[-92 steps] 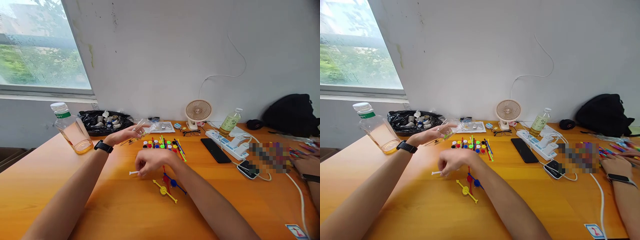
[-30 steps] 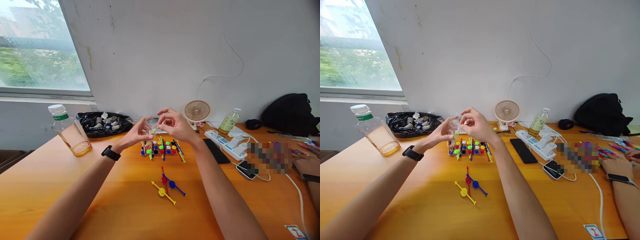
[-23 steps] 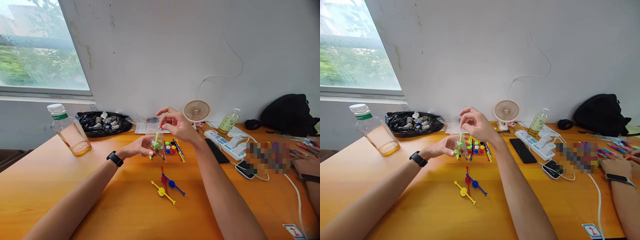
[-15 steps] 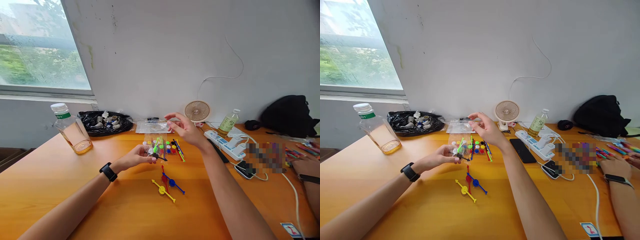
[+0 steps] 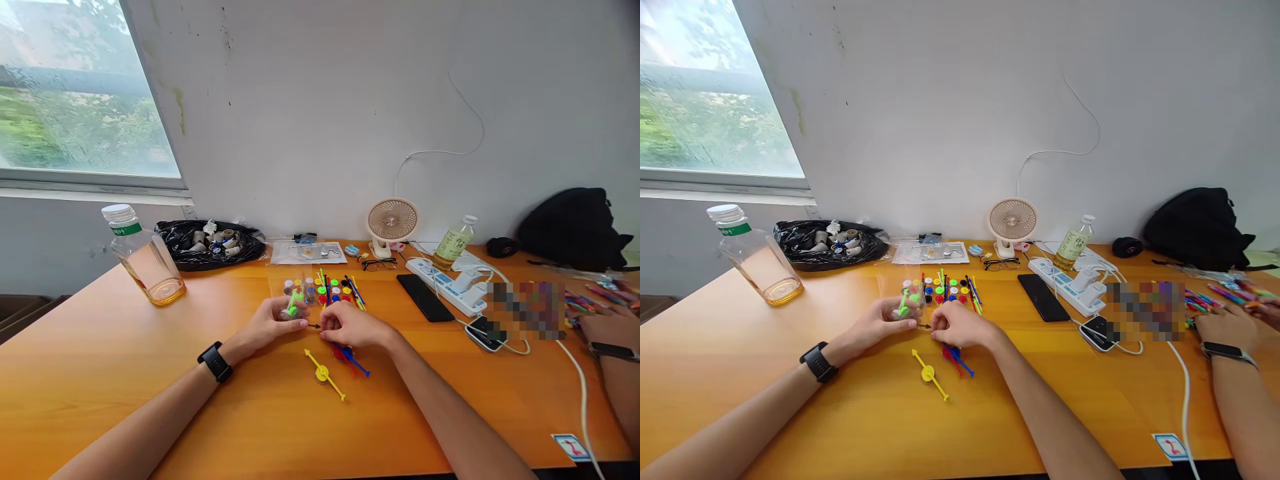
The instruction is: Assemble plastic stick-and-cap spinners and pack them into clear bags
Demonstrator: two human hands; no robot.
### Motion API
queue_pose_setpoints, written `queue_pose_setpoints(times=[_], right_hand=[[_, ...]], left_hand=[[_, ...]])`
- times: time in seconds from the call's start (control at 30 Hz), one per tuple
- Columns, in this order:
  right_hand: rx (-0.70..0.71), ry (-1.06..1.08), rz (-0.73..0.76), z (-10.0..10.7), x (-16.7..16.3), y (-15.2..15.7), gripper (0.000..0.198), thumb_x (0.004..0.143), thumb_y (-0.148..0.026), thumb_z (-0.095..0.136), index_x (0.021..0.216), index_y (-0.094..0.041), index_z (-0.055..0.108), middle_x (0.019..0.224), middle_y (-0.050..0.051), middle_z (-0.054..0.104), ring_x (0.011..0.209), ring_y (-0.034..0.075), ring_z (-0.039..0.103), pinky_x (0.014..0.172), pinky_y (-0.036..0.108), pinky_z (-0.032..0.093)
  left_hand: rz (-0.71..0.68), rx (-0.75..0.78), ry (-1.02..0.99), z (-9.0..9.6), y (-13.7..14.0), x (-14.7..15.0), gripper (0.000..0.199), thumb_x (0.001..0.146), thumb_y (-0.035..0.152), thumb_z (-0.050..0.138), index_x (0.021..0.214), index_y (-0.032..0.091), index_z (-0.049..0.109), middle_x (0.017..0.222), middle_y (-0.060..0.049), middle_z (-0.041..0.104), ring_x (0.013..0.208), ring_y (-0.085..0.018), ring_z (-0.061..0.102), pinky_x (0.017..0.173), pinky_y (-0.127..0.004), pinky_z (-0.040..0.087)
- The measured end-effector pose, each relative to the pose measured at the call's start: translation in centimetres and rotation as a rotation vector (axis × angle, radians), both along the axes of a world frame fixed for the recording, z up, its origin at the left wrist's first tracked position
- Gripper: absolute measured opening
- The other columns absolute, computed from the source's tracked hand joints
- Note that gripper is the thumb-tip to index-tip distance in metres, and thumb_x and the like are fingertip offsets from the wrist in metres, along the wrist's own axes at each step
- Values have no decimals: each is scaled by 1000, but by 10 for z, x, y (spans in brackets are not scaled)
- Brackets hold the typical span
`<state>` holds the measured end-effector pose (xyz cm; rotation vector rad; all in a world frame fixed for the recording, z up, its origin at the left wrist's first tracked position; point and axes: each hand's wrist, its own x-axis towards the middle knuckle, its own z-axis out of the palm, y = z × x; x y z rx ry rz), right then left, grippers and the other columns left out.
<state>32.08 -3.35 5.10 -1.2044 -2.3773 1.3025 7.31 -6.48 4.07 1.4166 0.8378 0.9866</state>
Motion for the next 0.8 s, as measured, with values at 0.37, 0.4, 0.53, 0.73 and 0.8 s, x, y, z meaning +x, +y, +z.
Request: queue_pose_setpoints(times=[0.37,0.4,0.53,0.73,0.8], right_hand=[[-292,248,52,13,30,17,47,80,-54,85,102,-14,74,80,2,70,66,13,63,64,25,51],[-312,243,67,15,33,17,49,80,-55,85,105,-14,74,82,3,71,67,14,65,66,26,53],[-297,167,95,18,43,19,54,77,-55,88,109,-15,74,86,4,74,71,16,68,70,28,56],[-359,142,99,13,48,23,55,72,-52,92,105,-13,71,79,3,72,66,14,65,67,27,55],[-365,148,103,13,49,23,54,75,-52,90,107,-14,69,80,3,72,67,14,66,67,27,55]], left_hand=[[-32,47,143,-5,-7,3,45,80,53,87,100,13,78,97,-7,76,86,-21,69,76,-29,53],[-49,34,116,-5,-7,4,45,81,52,87,103,14,77,100,-8,76,90,-22,70,78,-30,53],[-67,-31,7,-6,-7,5,46,82,53,86,105,14,74,101,-8,76,93,-21,70,85,-32,54],[15,-25,2,-5,-9,5,40,79,44,91,93,14,70,94,-5,75,85,-17,69,81,-29,54],[-1,-59,-39,-4,-10,5,41,78,40,91,103,16,69,103,-7,77,94,-20,72,86,-31,55]])
